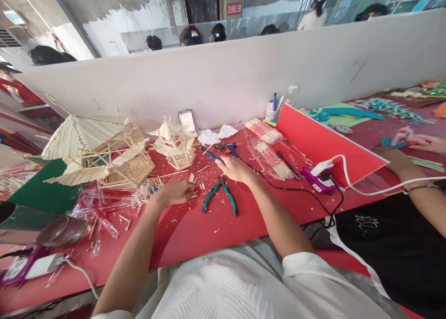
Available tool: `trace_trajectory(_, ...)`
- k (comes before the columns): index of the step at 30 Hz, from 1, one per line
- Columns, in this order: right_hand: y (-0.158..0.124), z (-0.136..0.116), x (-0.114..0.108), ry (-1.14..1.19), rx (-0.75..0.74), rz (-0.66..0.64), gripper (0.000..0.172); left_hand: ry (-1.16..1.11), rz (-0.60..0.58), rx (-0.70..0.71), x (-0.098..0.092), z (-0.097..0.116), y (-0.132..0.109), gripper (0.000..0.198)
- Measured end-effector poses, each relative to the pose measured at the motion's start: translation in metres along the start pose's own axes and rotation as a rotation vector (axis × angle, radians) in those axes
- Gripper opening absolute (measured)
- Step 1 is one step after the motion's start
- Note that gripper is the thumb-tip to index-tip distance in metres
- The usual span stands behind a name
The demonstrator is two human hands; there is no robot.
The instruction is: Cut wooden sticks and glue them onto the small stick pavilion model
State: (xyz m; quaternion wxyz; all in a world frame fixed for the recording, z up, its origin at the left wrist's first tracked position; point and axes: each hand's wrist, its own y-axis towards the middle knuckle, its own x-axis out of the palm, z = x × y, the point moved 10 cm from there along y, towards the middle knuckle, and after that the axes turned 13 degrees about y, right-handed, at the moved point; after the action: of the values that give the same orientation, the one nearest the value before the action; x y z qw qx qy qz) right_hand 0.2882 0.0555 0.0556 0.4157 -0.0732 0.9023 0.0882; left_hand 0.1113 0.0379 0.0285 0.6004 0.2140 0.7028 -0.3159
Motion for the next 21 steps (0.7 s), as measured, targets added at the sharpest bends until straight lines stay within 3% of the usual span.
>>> trace_trajectory(3,-0.002,-0.001,0.002,-0.054,-0.054,-0.072,0.043,-0.013,0.077,-0.031,-0.009,-0.006,-0.001,0.025)
trace_trajectory(7,-0.007,-0.001,0.007,-0.095,-0.090,-0.197,0.042,-0.144,0.385,-0.116,-0.039,-0.022,-0.008,0.025)
trace_trajectory(9,-0.010,-0.006,0.011,-0.077,-0.117,-0.255,0.041,-0.230,0.479,-0.093,-0.046,-0.023,-0.011,0.030)
trace_trajectory(14,-0.016,-0.023,0.021,-0.051,-0.182,-0.309,0.034,-0.318,0.516,0.082,-0.044,-0.010,-0.005,0.047)
trace_trajectory(21,-0.017,-0.033,0.025,-0.143,-0.258,-0.275,0.033,-0.552,0.484,0.126,-0.039,-0.011,0.001,0.039)
